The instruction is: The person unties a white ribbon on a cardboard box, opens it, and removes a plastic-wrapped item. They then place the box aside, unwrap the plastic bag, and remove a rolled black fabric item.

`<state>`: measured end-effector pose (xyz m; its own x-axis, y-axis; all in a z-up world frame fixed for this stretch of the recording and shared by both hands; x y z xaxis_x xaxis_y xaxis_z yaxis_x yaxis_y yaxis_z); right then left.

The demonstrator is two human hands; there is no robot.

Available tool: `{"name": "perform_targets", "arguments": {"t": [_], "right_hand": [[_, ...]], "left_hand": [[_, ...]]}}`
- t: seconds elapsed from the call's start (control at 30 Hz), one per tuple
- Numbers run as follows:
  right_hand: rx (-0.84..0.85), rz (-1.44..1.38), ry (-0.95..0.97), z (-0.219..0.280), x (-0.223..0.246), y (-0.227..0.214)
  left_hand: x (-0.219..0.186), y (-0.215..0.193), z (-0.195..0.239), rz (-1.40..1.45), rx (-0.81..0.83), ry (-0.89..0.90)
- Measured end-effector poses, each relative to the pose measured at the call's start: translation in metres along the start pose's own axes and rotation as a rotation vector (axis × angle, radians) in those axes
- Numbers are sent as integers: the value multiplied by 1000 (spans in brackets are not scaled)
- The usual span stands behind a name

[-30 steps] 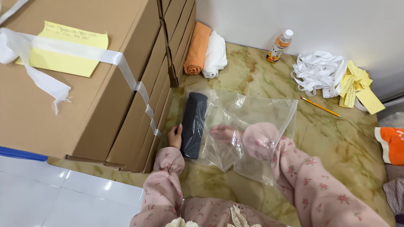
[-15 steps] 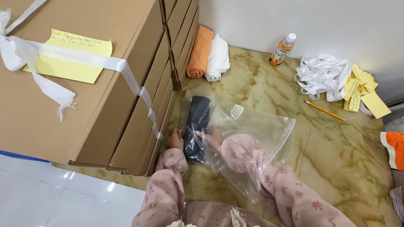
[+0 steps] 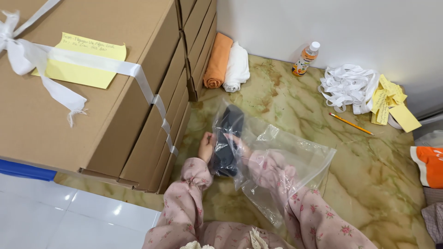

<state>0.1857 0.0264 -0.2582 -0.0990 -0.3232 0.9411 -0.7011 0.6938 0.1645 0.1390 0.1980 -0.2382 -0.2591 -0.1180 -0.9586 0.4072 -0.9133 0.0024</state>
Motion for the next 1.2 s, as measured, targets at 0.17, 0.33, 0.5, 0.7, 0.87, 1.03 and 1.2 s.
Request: {"name": "perform_targets", "arguments": {"t": [0.17, 0.33, 0.5, 0.7, 0.87, 1.03, 1.2], "right_hand": [[-686, -438, 616, 34, 20, -49], [-796, -366, 666, 57, 67, -59], [-846, -380, 661, 48, 143, -13], [-908, -109, 541, 48, 171, -21], [-580, 71, 792, 62, 158, -79], [-730, 87, 969, 118, 215, -91], [-943, 115, 1184, 174, 298, -87]], "left_hand": [[-6, 5, -6, 56, -74, -12], [-11, 24, -14, -53, -72, 10], [-30, 30, -4, -162, -65, 24], [-28, 19, -3, -222, -68, 12], [-49, -58, -2, -602, -278, 115], [-10, -102, -19, -553, -431, 104], [7, -106, -11, -618, -545, -19]]}}
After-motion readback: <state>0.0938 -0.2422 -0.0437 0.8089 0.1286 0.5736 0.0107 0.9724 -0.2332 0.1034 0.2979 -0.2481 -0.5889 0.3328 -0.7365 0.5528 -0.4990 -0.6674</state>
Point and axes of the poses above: each hand's wrist, its own z-axis away from the middle knuckle, its own y-axis out of the palm, x = y × z, the point moved 9 cm from there along -z, towards the middle knuckle, and after that the axes turned 8 degrees about -y, right-handed, at the moved point
